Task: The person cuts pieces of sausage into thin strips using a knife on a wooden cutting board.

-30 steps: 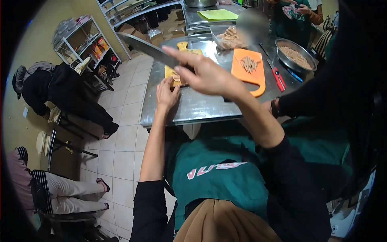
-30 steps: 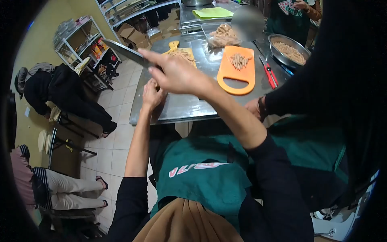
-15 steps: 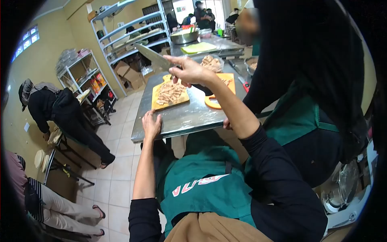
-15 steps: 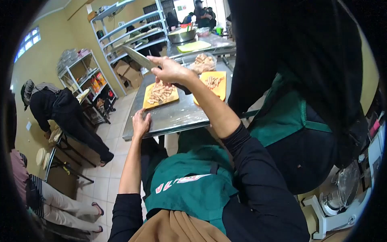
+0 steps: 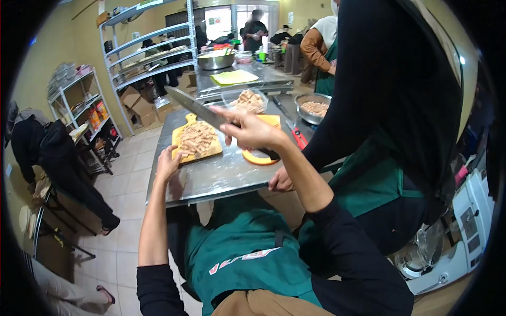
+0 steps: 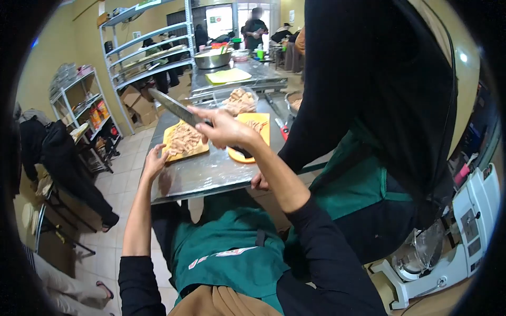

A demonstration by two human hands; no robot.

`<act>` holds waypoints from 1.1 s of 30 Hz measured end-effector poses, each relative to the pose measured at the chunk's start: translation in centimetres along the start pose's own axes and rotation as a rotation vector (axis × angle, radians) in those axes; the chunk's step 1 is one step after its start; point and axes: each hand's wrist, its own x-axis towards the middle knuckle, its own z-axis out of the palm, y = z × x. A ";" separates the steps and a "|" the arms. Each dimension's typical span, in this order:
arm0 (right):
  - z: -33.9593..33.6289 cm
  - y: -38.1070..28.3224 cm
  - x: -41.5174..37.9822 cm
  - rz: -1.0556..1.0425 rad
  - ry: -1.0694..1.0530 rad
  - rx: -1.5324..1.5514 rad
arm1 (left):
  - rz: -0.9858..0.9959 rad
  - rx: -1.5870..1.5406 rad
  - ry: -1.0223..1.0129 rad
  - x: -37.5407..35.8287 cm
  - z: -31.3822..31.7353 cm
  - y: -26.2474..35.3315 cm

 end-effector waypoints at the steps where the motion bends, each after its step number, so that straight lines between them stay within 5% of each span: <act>1: -0.3 -0.2 -0.8 0.036 0.007 0.003 | -0.001 -0.008 -0.008 0.0 0.1 -0.2; 4: 0.1 3.8 -1.2 -0.085 0.085 -0.089 | -0.001 -0.057 -0.006 0.1 0.2 -1.2; 5: 0.2 4.1 -1.6 -0.045 0.058 -0.086 | -0.008 -0.081 -0.005 -0.1 0.5 -1.6; 6: 0.5 0.7 -2.7 0.216 0.011 0.032 | -0.018 -0.101 -0.015 0.0 1.1 -2.0; 8: 1.5 1.9 -2.6 0.122 -0.014 -0.022 | -0.060 -0.124 -0.034 0.0 1.4 -3.3; 10: 2.8 1.7 -2.3 0.295 -0.071 0.061 | -0.008 -0.147 0.000 -0.7 2.1 -3.4; 14: 5.2 5.2 -1.7 0.293 -0.077 -0.153 | 0.006 -0.118 0.069 -2.2 2.4 -2.0; 18: 6.3 8.0 -1.5 0.066 0.041 -0.301 | -0.118 -0.128 0.105 -2.5 2.0 0.0; 23: 6.0 4.3 1.3 0.508 -0.145 -0.085 | -0.243 -0.099 0.058 -1.7 1.7 2.1; 33: 6.1 7.0 4.4 0.537 -0.185 -0.167 | -0.233 -0.019 0.090 -1.0 2.1 2.4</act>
